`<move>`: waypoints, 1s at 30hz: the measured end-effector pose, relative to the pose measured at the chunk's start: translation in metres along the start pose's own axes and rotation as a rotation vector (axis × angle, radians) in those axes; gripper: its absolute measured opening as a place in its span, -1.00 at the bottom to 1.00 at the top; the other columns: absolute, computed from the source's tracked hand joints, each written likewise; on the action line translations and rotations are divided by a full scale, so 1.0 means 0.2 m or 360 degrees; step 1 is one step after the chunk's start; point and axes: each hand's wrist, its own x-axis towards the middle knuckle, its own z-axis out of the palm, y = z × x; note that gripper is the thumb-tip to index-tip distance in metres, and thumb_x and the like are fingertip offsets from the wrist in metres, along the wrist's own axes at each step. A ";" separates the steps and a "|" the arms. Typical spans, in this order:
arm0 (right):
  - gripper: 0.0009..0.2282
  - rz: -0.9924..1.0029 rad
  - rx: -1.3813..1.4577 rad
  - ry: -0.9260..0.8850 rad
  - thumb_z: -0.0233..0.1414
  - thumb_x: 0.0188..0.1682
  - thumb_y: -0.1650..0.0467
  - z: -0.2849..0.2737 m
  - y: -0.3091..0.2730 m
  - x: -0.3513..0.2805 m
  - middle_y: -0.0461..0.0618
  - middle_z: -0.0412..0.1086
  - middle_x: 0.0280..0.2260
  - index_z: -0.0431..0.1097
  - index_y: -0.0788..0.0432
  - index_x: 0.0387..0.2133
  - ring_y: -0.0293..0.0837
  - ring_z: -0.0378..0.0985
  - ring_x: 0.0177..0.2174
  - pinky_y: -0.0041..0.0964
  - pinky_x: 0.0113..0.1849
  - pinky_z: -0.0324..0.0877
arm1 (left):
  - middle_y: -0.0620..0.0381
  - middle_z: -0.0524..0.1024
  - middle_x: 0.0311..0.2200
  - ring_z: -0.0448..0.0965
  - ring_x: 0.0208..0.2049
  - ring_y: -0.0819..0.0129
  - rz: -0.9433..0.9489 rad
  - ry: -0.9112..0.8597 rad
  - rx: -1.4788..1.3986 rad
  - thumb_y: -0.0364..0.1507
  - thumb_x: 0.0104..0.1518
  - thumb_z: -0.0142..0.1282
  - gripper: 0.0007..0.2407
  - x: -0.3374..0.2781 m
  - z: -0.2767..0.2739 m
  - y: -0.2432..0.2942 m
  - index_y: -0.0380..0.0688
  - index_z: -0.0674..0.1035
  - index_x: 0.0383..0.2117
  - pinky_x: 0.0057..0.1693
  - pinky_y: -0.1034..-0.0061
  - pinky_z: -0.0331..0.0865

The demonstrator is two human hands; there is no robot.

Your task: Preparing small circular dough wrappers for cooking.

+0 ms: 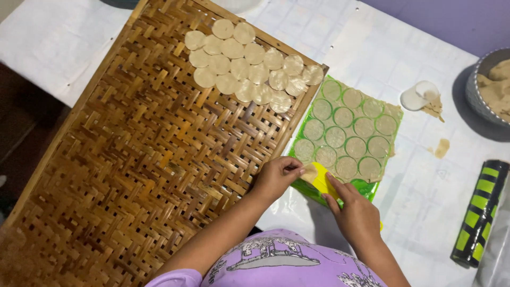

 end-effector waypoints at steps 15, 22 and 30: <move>-0.52 0.0171 0.0047 -0.0101 0.06 -0.05 0.08 0.05 -0.07 0.16 -0.19 0.52 -0.21 0.35 -0.31 0.20 -0.03 0.64 -0.38 -0.17 -0.37 0.49 | 0.06 0.66 -0.23 0.67 -0.29 0.32 -0.0069 0.0946 0.0606 -0.48 0.21 0.11 -0.86 0.36 -1.09 0.11 -0.08 0.65 -0.16 -0.17 0.47 0.60; -0.51 0.0360 0.0153 -0.0297 0.04 -0.03 0.11 0.05 -0.04 0.16 -0.23 0.50 -0.06 0.31 -0.36 0.24 -0.06 0.64 -0.20 -0.17 -0.17 0.50 | 0.10 0.67 -0.26 0.64 -0.35 0.37 -0.0164 0.0647 0.0864 -0.46 0.20 0.16 -0.89 0.61 -1.35 0.07 -0.05 0.67 -0.21 -0.17 0.44 0.55; -0.47 0.0367 0.0190 -0.0262 0.11 -0.08 0.15 0.12 0.02 0.16 -0.25 0.54 -0.07 0.32 -0.38 0.25 -0.08 0.66 -0.21 -0.19 -0.18 0.51 | 0.22 0.69 -0.29 0.61 -0.42 0.40 -0.0370 0.1016 0.0844 -0.40 0.23 0.12 -0.88 0.76 -1.43 0.04 0.08 0.70 -0.20 -0.22 0.44 0.49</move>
